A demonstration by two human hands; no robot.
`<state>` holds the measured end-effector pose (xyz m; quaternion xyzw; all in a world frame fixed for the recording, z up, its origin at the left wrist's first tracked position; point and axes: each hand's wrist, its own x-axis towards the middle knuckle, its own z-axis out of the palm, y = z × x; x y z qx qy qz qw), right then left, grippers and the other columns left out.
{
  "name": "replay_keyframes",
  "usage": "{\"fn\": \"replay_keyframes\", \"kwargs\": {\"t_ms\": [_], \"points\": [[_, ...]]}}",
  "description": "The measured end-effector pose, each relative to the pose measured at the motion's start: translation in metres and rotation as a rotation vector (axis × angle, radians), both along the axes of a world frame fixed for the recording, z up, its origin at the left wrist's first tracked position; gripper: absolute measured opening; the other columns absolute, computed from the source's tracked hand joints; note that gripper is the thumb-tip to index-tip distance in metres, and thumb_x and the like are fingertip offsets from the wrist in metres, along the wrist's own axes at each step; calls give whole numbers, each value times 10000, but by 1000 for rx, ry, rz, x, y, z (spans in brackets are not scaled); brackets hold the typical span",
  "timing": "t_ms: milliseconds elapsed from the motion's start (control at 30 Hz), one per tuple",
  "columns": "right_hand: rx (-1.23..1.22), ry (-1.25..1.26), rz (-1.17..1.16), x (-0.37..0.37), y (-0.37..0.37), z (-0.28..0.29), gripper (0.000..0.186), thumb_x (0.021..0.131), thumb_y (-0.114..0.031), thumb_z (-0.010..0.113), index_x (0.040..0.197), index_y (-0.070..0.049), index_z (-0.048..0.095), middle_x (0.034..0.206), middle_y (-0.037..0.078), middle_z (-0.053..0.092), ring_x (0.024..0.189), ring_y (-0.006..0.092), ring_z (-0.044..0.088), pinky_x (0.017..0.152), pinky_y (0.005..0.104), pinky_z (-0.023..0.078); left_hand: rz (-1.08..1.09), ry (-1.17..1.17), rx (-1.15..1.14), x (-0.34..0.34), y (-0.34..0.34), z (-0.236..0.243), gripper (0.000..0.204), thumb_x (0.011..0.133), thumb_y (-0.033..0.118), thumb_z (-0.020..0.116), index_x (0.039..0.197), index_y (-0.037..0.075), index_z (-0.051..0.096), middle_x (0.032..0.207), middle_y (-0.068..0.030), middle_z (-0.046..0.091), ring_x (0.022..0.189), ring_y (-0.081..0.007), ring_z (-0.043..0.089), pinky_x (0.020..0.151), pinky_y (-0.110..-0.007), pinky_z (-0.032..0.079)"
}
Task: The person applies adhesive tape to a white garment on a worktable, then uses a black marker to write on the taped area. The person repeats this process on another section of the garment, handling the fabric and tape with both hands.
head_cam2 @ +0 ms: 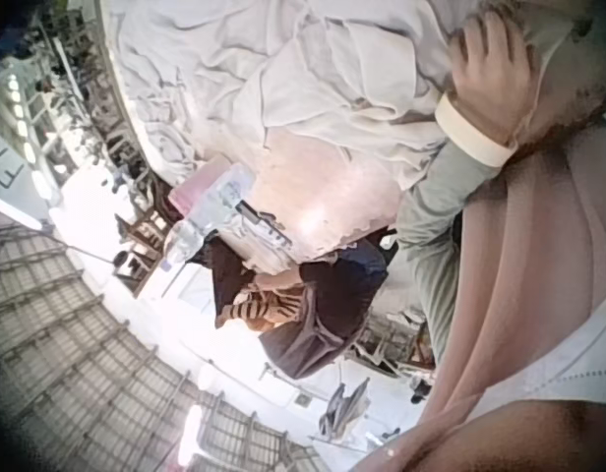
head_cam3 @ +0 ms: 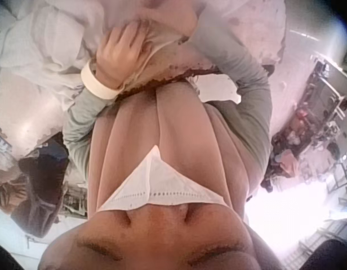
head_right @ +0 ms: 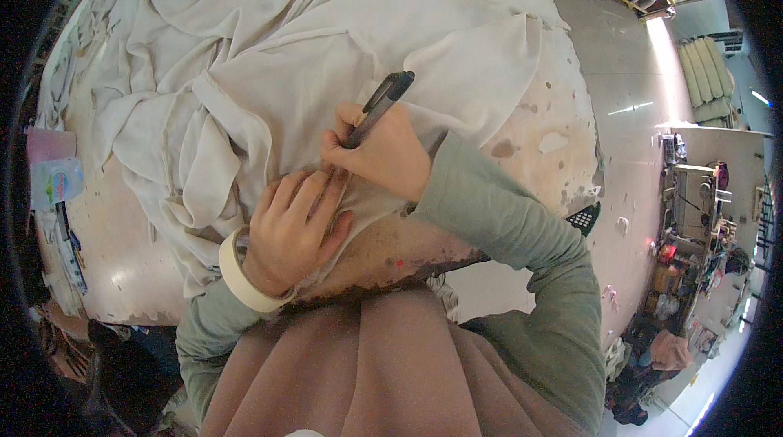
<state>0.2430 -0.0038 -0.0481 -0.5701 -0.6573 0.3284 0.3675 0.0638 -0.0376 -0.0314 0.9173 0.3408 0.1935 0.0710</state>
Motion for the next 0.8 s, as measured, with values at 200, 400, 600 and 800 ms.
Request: {"fn": "replay_keyframes", "kwargs": {"t_ms": [200,400,600,800], "points": [[68,18,21,-1,1,-5,315,798,-158,709,668,-21,457,536,29,429,504,79,371,458,267,347,-14,-27,-16,0,1,0,467,744,229,686,1155,16,619,1088,-89,594,979,-259,568,841,-378,468],[-5,31,11,-1,2,-1,259,745,-142,694,668,-22,478,554,114,507,481,247,484,490,356,410,-9,-44,-36,-1,1,0,466,725,214,703,1140,18,622,1077,-84,594,969,-259,572,829,-377,470],[-43,58,6,0,2,2,257,749,-138,690,668,-19,476,554,114,502,488,238,483,496,352,410,-1,-39,-25,0,1,-1,494,715,213,699,1166,28,616,1081,-74,598,956,-245,576,825,-372,470],[43,7,16,0,4,-1,276,762,-128,686,653,-19,458,543,78,467,493,188,439,479,319,380,6,-21,-13,-1,1,-2,488,724,227,687,1164,28,617,1082,-70,603,946,-243,578,820,-368,469]]}}
